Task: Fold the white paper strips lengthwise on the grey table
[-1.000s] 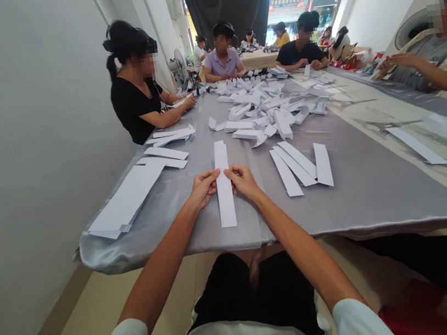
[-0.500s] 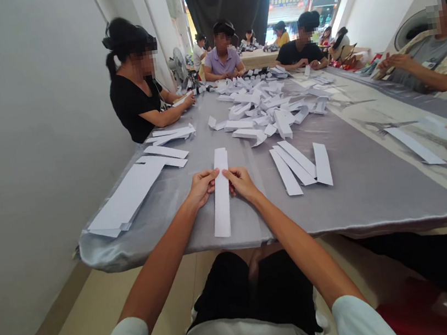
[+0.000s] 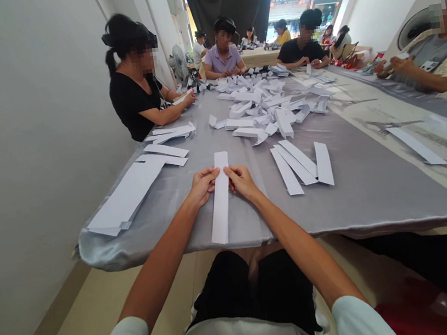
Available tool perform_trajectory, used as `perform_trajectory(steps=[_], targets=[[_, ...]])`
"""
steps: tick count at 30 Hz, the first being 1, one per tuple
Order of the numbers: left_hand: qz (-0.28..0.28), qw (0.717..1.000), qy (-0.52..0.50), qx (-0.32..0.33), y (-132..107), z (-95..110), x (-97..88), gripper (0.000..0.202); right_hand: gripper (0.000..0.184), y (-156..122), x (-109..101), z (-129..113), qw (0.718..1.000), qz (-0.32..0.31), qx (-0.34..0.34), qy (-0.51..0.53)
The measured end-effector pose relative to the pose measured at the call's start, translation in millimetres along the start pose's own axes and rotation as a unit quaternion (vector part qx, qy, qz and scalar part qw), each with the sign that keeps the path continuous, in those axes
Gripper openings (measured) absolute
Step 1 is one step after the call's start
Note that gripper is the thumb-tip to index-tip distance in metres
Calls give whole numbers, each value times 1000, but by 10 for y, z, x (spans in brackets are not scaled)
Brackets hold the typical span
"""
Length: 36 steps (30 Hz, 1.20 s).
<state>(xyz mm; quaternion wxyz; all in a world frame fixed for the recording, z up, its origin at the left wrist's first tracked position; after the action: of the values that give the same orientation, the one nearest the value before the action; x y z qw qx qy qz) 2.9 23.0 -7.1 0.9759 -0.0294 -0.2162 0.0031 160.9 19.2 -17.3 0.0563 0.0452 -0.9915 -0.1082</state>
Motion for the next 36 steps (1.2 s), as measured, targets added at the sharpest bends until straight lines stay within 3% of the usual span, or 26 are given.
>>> perform_trajectory(steps=[9, 18, 25, 36], targets=[[26, 1000, -10, 2, -23, 36, 44, 46, 59, -13, 10, -57, 999, -2, -28, -25], [-37, 998, -20, -52, -39, 71, 40, 40, 58, -20, 24, -108, 999, -13, -14, 26], [-131, 984, 1, -121, -53, 61, -3, 37, 61, 24, -9, -91, 997, -10, -8, 75], [-138, 982, 11, -130, -83, 93, 28, 33, 61, 19, -6, -111, 998, -4, -6, 61]])
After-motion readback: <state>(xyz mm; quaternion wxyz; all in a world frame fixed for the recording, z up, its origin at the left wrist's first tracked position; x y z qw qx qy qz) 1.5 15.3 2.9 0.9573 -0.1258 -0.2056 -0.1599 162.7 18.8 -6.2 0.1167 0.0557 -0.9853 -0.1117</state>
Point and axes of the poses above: each hand's wrist, its own y-axis towards the middle knuckle, its own x-axis out of the palm, z = x × y, the point moved 1 cm from there along y, towards the middle knuckle, and after that the axes turned 8 degrees about z, right-handed, at the moved point
